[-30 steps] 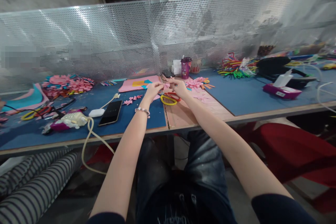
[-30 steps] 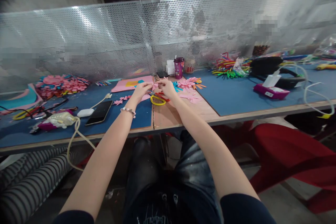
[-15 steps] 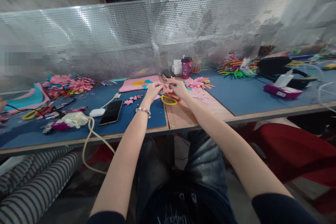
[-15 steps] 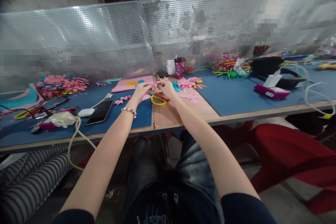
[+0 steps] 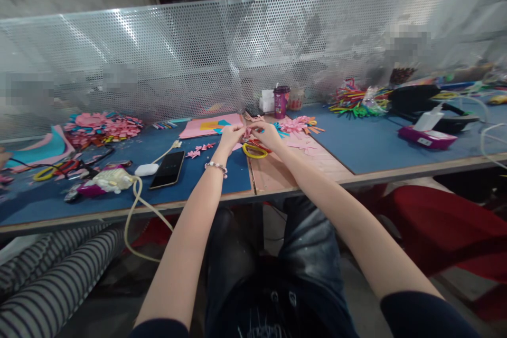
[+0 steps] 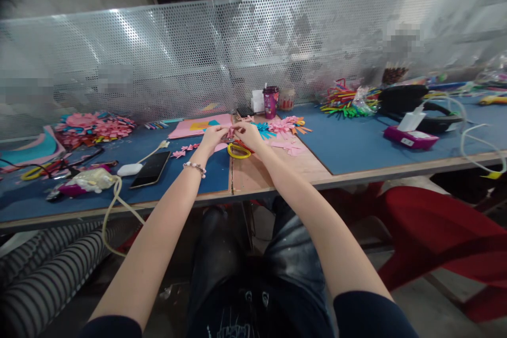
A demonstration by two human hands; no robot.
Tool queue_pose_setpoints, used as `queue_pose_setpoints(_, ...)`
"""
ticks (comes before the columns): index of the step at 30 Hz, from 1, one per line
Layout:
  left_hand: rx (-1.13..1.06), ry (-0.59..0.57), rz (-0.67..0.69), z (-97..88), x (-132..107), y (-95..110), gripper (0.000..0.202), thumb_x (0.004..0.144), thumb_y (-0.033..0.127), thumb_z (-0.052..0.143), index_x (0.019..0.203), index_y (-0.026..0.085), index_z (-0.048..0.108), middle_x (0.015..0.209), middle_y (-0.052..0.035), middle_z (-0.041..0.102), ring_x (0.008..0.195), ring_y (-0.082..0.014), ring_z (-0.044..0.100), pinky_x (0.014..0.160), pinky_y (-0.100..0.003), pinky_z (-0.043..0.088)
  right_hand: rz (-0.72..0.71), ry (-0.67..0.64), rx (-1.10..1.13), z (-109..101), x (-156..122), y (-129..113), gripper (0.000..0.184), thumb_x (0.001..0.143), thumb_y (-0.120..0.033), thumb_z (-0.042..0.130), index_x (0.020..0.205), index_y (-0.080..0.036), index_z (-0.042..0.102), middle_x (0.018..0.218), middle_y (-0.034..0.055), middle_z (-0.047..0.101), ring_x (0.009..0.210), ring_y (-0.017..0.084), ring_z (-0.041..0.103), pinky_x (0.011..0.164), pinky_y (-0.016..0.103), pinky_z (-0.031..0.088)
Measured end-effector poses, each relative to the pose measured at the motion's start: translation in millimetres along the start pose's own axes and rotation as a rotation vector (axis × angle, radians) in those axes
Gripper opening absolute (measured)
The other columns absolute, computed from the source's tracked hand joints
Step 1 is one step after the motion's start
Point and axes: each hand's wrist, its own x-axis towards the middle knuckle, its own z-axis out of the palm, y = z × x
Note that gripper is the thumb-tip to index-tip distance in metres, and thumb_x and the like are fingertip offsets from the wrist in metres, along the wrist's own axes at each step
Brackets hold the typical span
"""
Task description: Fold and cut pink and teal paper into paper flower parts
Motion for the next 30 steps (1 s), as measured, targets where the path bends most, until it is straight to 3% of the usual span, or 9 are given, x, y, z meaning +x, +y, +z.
queue_pose_setpoints(6, -0.084, -0.030, -0.128, 0.8, -5.3, 5.5, 0.012, 0.075, 0.022, 0.065, 0.068, 0.015, 0.059, 0.062, -0.0013, 0.063, 0.065, -0.0171, 0.068, 0.071, -0.032, 0.056, -0.055, -0.045, -0.087, -2.3, -1.6, -3.5, 0.029, 0.083, -0.011, 0.058, 0.104, -0.017, 0.077, 0.097, 0.0058, 0.076, 0.081, 0.018, 0.065, 0.080, 0.030, 0.050)
queue_pose_setpoints(12, -0.268, -0.102, -0.229, 0.8, -8.5, 12.5, 0.007, 0.078, 0.018, 0.067, 0.077, 0.012, 0.065, 0.072, -0.0057, 0.070, 0.069, -0.0167, 0.069, 0.081, -0.037, 0.058, -0.127, -0.091, -0.176, -5.2, -0.5, -2.7, 0.029, 0.084, -0.010, 0.058, 0.103, -0.019, 0.077, 0.103, 0.0047, 0.076, 0.088, 0.019, 0.067, 0.086, 0.031, 0.050)
queue_pose_setpoints(17, -0.333, -0.175, -0.237, -1.8, -6.1, 10.4, 0.007, 0.076, 0.013, 0.074, 0.079, 0.010, 0.068, 0.079, -0.0086, 0.072, 0.074, -0.0148, 0.069, 0.088, -0.034, 0.056, -0.135, -0.108, -0.225, -7.1, 0.1, -2.3, 0.029, 0.084, -0.012, 0.058, 0.105, -0.018, 0.077, 0.107, 0.0067, 0.075, 0.099, 0.022, 0.066, 0.093, 0.033, 0.048)
queue_pose_setpoints(22, -0.319, -0.184, -0.241, -3.2, -4.9, 7.2, 0.011, 0.075, 0.005, 0.073, 0.086, 0.008, 0.073, 0.088, -0.0115, 0.075, 0.081, -0.0156, 0.070, 0.093, -0.034, 0.053, -0.067, -0.074, -0.116, -7.3, -1.8, -1.3, 0.036, 0.081, -0.010, 0.053, 0.108, -0.017, 0.076, 0.107, 0.0057, 0.075, 0.093, 0.019, 0.067, 0.088, 0.030, 0.050)
queue_pose_setpoints(25, -0.298, -0.171, -0.234, -2.3, -6.4, 8.2, 0.012, 0.076, 0.004, 0.072, 0.087, 0.009, 0.074, 0.091, -0.0126, 0.075, 0.084, -0.0171, 0.071, 0.096, -0.036, 0.052, 0.019, -0.050, -0.022, -7.4, -1.1, -0.7, 0.031, 0.085, -0.016, 0.050, 0.100, -0.015, 0.078, 0.100, 0.0063, 0.075, 0.090, 0.019, 0.066, 0.084, 0.029, 0.050)
queue_pose_setpoints(30, -0.212, -0.166, -0.199, -0.4, -8.7, 9.5, 0.011, 0.079, 0.005, 0.069, 0.090, 0.007, 0.073, 0.088, -0.0124, 0.075, 0.080, -0.0169, 0.072, 0.093, -0.035, 0.053, 0.049, -0.075, 0.054, -5.9, 1.9, 3.8, 0.020, 0.083, -0.026, 0.062, 0.088, -0.012, 0.075, 0.087, 0.0078, 0.074, 0.077, 0.018, 0.063, 0.075, 0.029, 0.049)
